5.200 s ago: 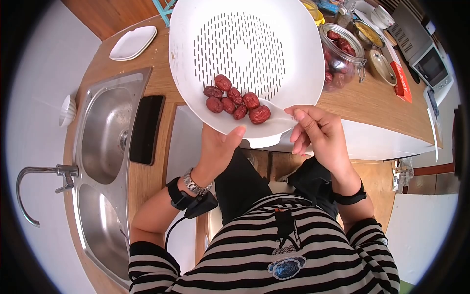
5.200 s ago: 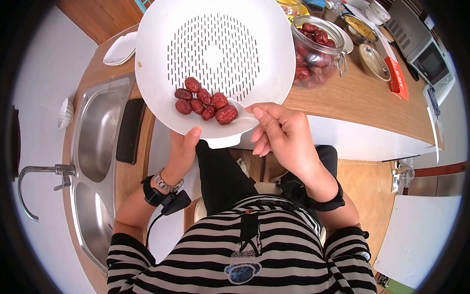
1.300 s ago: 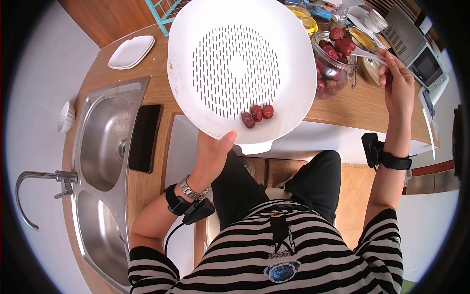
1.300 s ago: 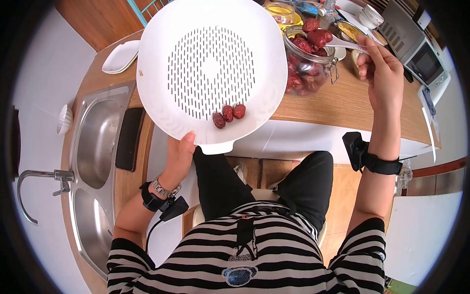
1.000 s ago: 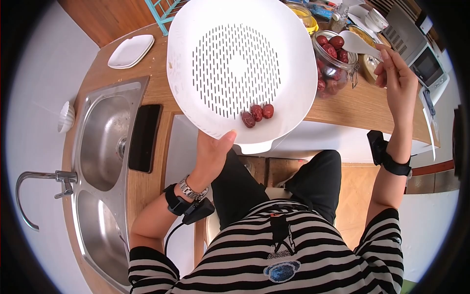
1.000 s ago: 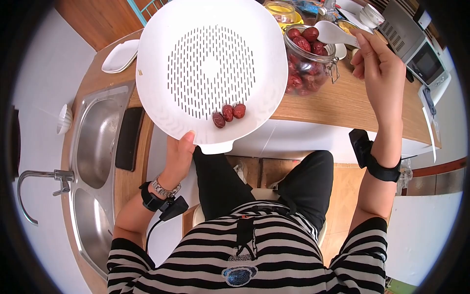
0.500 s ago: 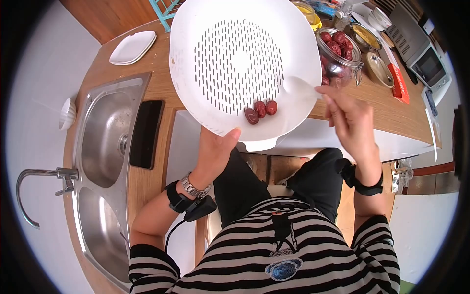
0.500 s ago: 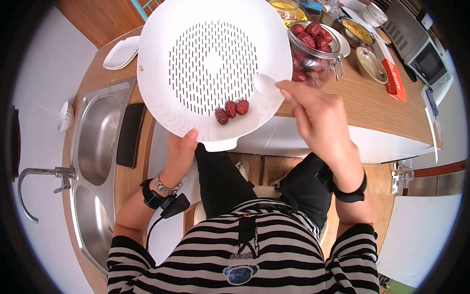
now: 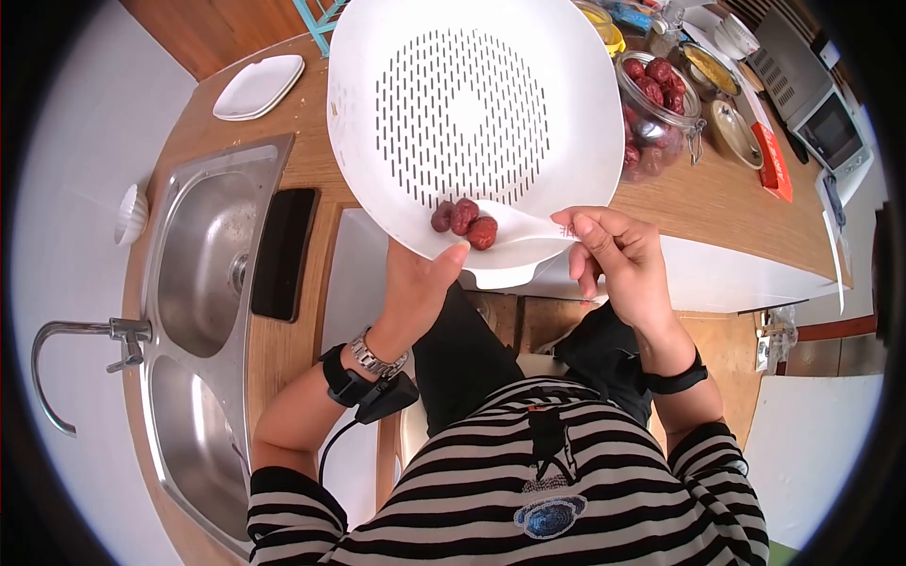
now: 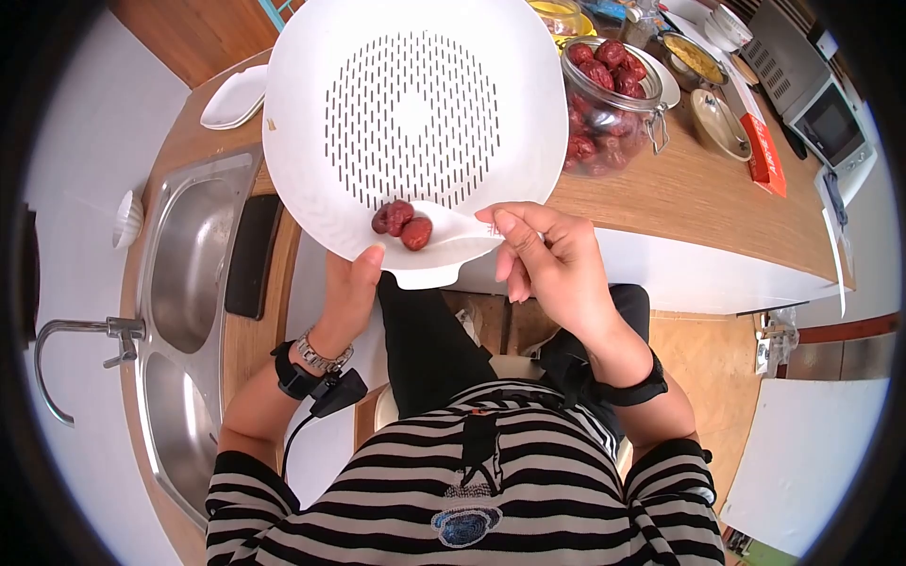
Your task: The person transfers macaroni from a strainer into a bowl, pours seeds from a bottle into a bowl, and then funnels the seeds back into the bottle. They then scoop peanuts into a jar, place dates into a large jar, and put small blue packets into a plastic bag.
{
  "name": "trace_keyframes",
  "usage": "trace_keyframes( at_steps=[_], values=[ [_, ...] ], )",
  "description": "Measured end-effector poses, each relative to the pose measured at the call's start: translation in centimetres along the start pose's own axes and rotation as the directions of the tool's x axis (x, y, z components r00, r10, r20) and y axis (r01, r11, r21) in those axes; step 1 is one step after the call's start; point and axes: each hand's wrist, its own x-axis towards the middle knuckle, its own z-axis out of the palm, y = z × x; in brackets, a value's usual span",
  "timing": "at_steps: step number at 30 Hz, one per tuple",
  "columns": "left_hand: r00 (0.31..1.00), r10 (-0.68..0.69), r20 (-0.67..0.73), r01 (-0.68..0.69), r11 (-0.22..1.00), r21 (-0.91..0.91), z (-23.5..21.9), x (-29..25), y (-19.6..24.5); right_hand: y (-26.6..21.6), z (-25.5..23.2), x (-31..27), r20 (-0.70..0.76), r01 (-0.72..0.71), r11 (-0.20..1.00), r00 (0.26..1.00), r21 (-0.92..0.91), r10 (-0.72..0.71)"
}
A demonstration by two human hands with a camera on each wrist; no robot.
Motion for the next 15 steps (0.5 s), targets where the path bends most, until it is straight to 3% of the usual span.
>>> trace_keyframes(
  at_steps=[6,10,13,15],
  values=[
    [0.998,-0.041,-0.037,0.038,0.997,-0.070,0.3,0.0,0.3,0.4,-0.1,0.0,0.000,-0.008,0.974,1.000,0.228,0.008],
    [0.999,-0.035,-0.025,0.033,0.996,-0.078,0.2,0.0,0.1,-0.4,-0.7,0.2,-0.037,0.031,0.968,0.999,0.251,-0.022],
    [0.999,-0.028,-0.036,0.026,0.998,-0.053,0.1,0.1,-0.2,-2.0,-1.9,0.3,-0.121,0.084,0.964,0.991,0.251,-0.055],
    [0.999,-0.037,-0.031,0.036,0.998,-0.043,0.0,0.1,-0.3,-3.2,-3.2,0.5,-0.256,0.216,0.953,0.953,0.211,-0.159]
  ],
)
